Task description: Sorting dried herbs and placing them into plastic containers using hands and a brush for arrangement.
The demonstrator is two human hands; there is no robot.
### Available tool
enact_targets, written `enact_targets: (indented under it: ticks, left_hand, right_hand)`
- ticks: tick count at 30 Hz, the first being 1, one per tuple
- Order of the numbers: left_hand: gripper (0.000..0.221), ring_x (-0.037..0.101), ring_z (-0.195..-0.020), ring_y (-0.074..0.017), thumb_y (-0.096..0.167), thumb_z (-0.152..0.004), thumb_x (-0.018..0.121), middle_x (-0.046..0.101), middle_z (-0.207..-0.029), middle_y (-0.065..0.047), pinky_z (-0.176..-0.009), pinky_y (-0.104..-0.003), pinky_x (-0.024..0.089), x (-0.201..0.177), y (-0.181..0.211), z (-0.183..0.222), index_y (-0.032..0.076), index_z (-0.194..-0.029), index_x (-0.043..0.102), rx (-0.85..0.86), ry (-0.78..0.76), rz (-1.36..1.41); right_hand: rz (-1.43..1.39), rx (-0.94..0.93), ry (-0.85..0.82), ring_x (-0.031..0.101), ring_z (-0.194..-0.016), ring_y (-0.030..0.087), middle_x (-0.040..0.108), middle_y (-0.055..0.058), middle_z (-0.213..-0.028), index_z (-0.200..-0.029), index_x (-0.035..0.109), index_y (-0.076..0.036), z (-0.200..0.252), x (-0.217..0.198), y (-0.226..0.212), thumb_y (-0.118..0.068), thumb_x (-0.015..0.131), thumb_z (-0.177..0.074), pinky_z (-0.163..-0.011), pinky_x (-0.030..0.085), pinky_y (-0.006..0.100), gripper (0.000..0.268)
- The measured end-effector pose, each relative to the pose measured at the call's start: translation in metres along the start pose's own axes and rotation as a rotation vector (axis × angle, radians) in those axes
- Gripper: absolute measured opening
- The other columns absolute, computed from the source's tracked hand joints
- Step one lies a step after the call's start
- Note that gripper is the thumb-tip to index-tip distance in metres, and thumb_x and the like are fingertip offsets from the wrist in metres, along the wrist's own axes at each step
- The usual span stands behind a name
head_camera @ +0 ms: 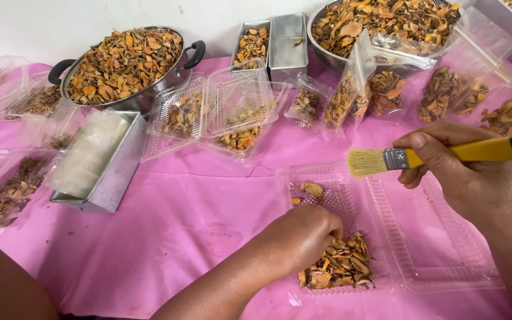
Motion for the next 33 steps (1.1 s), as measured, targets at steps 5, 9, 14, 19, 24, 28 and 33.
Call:
enact_targets:
  ticks: [5,9,14,19,24,28,33]
  left_hand:
    - [0.016,0.077,-0.100,-0.0190,0.008,-0.095,0.064,0.078,-0.116,-0.010,-0.095,-0.027,0.063,-0.034,-0.002,0.003,0.011,-0.106,0.076,-0.343,0.168,0.429]
    - [0.017,0.077,-0.100,-0.0151,0.004,-0.088,0.072,0.080,-0.114,-0.006,-0.098,-0.025,0.062,-0.044,-0.017,-0.004,0.012,-0.102,0.078,-0.450,0.302,0.588]
    - [0.018,0.072,-0.069,-0.0164,-0.009,-0.084,0.076,0.078,-0.084,-0.013,-0.065,-0.026,0.063,-0.039,-0.035,-0.011,0.001,-0.100,0.079,-0.393,0.396,0.910]
    - [0.018,0.074,-0.071,-0.0189,-0.008,-0.085,0.076,0.078,-0.088,-0.017,-0.066,-0.027,0.064,-0.038,-0.044,-0.013,-0.005,-0.103,0.076,-0.334,0.429,1.034]
    - [0.019,0.072,-0.068,-0.0188,-0.015,-0.085,0.073,0.077,-0.084,-0.017,-0.066,-0.028,0.064,-0.035,-0.054,-0.018,-0.004,-0.099,0.077,-0.197,0.454,1.097]
    - [0.011,0.073,-0.071,-0.0136,-0.003,-0.087,0.075,0.078,-0.082,-0.009,-0.069,-0.024,0.061,-0.046,-0.043,-0.012,0.005,-0.094,0.077,-0.388,0.515,0.804]
    - [0.011,0.072,-0.078,-0.0252,0.014,-0.096,0.066,0.076,-0.089,-0.006,-0.063,-0.040,0.060,-0.037,-0.054,-0.019,0.010,-0.092,0.075,-0.340,0.534,-0.043]
  right_hand:
    - [-0.063,-0.061,0.033,0.068,-0.051,0.025,0.068,0.020,-0.065,-0.109,0.071,0.006,0.004,-0.003,-0.005,-0.009,0.056,-0.106,-0.056,0.060,0.034,0.021]
    - [-0.027,-0.103,0.045,0.069,-0.055,0.022,0.071,0.017,-0.068,-0.106,0.072,0.004,0.017,-0.001,-0.024,-0.011,0.054,-0.106,-0.062,0.059,0.031,0.023]
    - [-0.129,-0.333,-0.176,0.078,-0.050,0.012,0.080,0.009,-0.075,-0.094,0.075,-0.002,0.023,0.013,-0.019,-0.021,0.060,-0.095,-0.041,0.065,0.018,0.024]
    - [0.112,-0.377,-0.025,0.075,-0.058,0.017,0.076,0.012,-0.075,-0.099,0.072,0.004,0.017,0.011,-0.018,-0.006,0.059,-0.098,-0.055,0.059,0.026,0.016]
    - [-0.054,-0.545,-0.189,0.080,-0.059,0.015,0.079,0.015,-0.087,-0.087,0.075,-0.001,0.023,0.019,-0.018,-0.015,0.062,-0.090,-0.044,0.068,0.016,0.019]
    - [0.167,-0.371,-0.059,0.076,-0.056,0.016,0.077,0.013,-0.075,-0.101,0.073,0.003,0.015,0.012,-0.005,-0.007,0.064,-0.095,-0.048,0.061,0.022,0.015]
    - [0.106,-0.274,0.037,0.071,-0.055,0.022,0.071,0.020,-0.082,-0.103,0.071,0.009,0.013,0.004,-0.021,0.001,0.061,-0.099,-0.057,0.060,0.028,0.013]
Point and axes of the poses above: each hand's wrist, its own z-axis away from the middle knuckle, its own x-axis out of the palm, y = z × x, the point moved 5 cm from there along -z, towards the middle knuckle
